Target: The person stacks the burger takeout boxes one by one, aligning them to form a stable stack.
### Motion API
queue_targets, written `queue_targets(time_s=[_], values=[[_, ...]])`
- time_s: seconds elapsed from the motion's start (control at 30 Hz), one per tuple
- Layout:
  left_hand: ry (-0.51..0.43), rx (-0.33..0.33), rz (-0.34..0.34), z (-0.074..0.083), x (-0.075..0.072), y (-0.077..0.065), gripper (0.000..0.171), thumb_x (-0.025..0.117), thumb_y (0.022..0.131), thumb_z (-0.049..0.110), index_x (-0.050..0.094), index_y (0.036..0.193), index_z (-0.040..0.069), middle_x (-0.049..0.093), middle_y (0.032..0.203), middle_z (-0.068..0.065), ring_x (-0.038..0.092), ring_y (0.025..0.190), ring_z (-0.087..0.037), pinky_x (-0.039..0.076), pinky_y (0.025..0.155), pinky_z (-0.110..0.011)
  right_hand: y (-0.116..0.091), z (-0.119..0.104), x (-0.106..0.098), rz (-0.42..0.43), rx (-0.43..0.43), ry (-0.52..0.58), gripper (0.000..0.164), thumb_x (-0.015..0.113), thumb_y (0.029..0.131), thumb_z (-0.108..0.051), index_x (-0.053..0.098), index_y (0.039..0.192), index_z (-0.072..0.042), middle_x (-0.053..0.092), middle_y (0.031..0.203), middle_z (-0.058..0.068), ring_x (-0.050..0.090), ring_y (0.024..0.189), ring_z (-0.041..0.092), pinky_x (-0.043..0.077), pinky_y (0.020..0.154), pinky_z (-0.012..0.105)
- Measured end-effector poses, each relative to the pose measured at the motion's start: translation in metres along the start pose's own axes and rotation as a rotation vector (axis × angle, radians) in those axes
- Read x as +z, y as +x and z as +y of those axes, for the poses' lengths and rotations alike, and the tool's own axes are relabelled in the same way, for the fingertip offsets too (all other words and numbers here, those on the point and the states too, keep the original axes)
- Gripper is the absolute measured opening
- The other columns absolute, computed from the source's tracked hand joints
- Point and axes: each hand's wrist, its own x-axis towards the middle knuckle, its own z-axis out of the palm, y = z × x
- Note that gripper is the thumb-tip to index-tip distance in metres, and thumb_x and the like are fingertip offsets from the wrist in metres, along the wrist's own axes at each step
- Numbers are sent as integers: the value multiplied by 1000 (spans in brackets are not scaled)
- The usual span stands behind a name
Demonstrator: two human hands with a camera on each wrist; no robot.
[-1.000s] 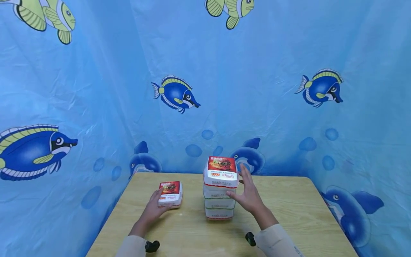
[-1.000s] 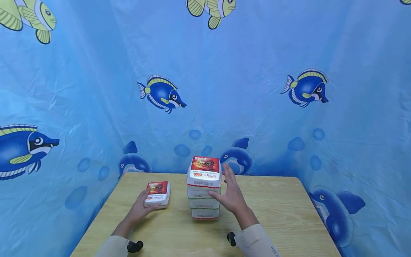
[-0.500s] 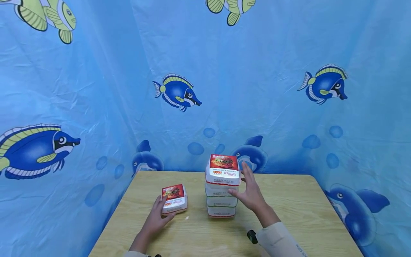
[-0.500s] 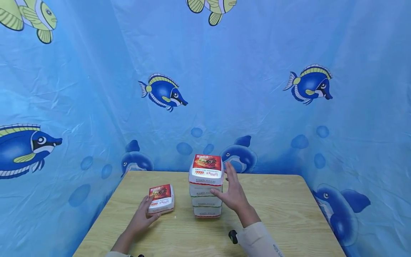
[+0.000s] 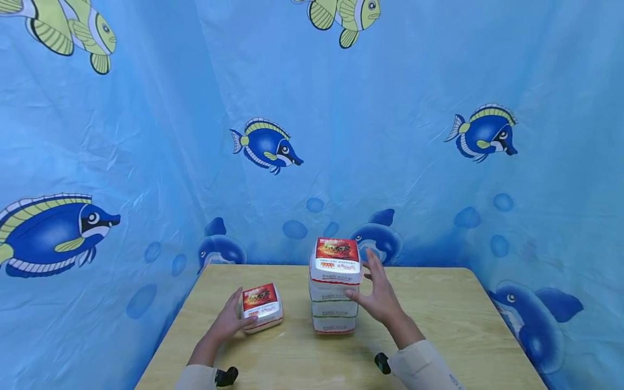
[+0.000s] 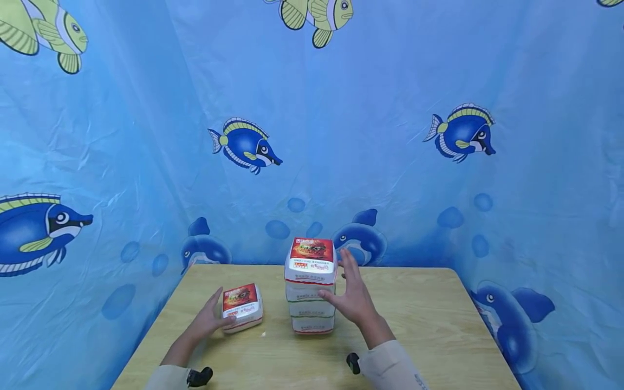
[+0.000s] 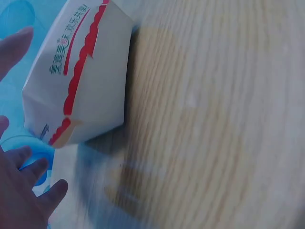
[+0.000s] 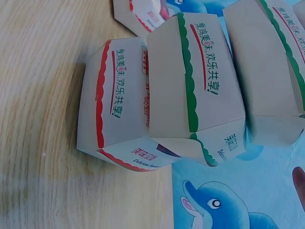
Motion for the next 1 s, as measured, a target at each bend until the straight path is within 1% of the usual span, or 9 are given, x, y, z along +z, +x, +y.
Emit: queue_targets(time_s=[0.07, 0.13, 0.3, 0.5, 0.57, 0.63, 0.77, 0.9, 1.0], values=[[-9, 1, -8, -2, 2, 1, 116, 83, 70, 49, 18, 155, 4, 21, 155, -26, 21, 139, -48, 24, 106, -65, -1, -1, 2, -2, 10, 1, 111, 78, 74, -57, 4, 155, -41, 11, 161, 5, 41, 131, 38, 43, 93, 64], [0, -11, -14, -5, 5, 2, 116, 84, 68, 52, 21, 155, 6, 24, 154, -24, 25, 138, -46, 26, 106, -65, -1, -1, 4, -5, 6, -2, 111, 77, 74, -58, 4, 155, -41, 11, 161, 5, 41, 131, 37, 43, 93, 63], [-10, -29, 14, -8, 10, 4, 112, 86, 63, 53, 33, 151, 9, 32, 146, -25, 37, 130, -46, 33, 101, -65, 0, -1, 7, -3, -26, -1, 109, 78, 75, -55, 6, 156, -40, 11, 161, 3, 41, 131, 37, 43, 93, 63], [4, 10, 47, -8, 17, 2, 110, 85, 63, 57, 38, 149, 9, 35, 140, -25, 41, 125, -46, 37, 98, -64, 2, 1, 5, 6, -59, -3, 108, 79, 77, -50, 7, 156, -38, 11, 161, 2, 35, 135, 34, 44, 96, 59], [3, 20, 53, -7, 19, -2, 108, 84, 65, 57, 37, 150, 10, 34, 140, -25, 40, 125, -45, 37, 98, -64, 3, -1, 5, 4, -60, -6, 108, 78, 77, -52, 7, 156, -38, 11, 161, 3, 34, 135, 35, 43, 95, 60], [-11, 28, 54, -5, 21, -7, 104, 81, 70, 57, 35, 151, 10, 33, 140, -25, 38, 126, -45, 36, 99, -64, 3, -3, 6, 4, -51, -13, 108, 78, 77, -53, 6, 156, -39, 11, 161, 2, 35, 135, 37, 42, 95, 62], [-35, 37, 60, -6, 27, -14, 103, 76, 76, 57, 28, 154, 9, 29, 142, -25, 35, 130, -47, 33, 102, -63, 4, -7, 7, 6, -40, -29, 108, 78, 76, -53, 6, 156, -40, 10, 162, 2, 36, 134, 38, 40, 95, 65], [-46, 40, 75, -8, 31, -19, 113, 82, 69, 56, 25, 155, 9, 29, 144, -24, 34, 131, -47, 32, 104, -61, 5, -7, 9, 6, -46, -35, 108, 79, 76, -52, 7, 156, -39, 10, 162, 2, 36, 134, 38, 40, 95, 64], [-33, 32, 89, -9, 32, -21, 118, 84, 64, 57, 24, 155, 10, 31, 144, -23, 36, 130, -46, 33, 104, -60, 5, -9, 9, 4, -45, -34, 108, 78, 76, -53, 7, 156, -39, 10, 162, 2, 36, 134, 38, 40, 95, 64]])
